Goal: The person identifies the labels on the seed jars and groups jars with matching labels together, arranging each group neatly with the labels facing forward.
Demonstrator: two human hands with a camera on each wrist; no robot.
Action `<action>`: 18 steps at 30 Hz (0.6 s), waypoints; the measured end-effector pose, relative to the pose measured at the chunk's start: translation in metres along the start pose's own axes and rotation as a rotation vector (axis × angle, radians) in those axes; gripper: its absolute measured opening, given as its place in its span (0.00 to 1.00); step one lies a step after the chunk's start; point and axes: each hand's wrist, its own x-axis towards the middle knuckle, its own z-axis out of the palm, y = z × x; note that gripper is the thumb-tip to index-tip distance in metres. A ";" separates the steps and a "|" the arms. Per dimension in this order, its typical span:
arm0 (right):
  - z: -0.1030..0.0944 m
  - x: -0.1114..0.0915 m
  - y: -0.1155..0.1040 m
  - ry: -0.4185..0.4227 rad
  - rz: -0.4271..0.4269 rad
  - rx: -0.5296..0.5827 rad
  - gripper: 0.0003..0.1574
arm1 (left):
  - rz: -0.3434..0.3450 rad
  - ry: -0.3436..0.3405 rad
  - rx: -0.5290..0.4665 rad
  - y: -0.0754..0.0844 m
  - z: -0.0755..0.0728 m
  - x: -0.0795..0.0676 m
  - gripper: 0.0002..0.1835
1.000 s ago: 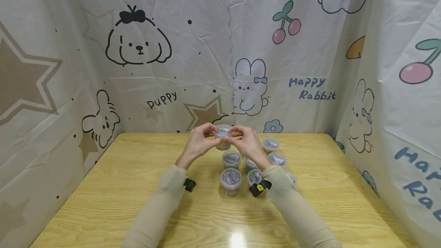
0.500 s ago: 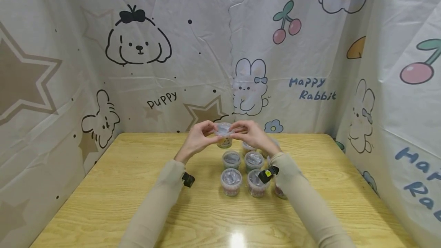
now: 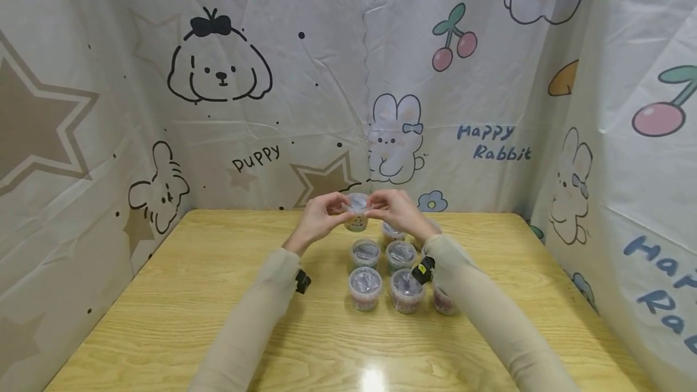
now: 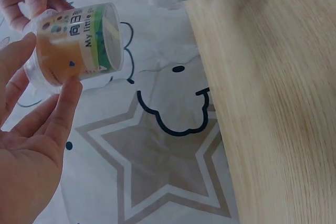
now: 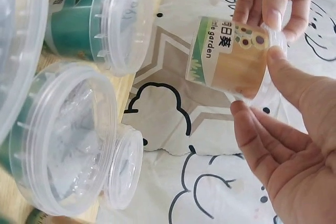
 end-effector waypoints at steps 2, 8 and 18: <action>0.000 0.002 0.000 -0.004 -0.006 -0.030 0.06 | 0.004 0.009 0.034 -0.002 0.002 0.001 0.10; -0.001 0.007 0.003 -0.030 -0.009 -0.090 0.07 | -0.009 -0.019 0.051 -0.006 0.008 0.006 0.08; 0.001 0.013 0.018 -0.148 -0.027 -0.193 0.07 | -0.056 -0.059 0.080 -0.019 0.022 0.011 0.07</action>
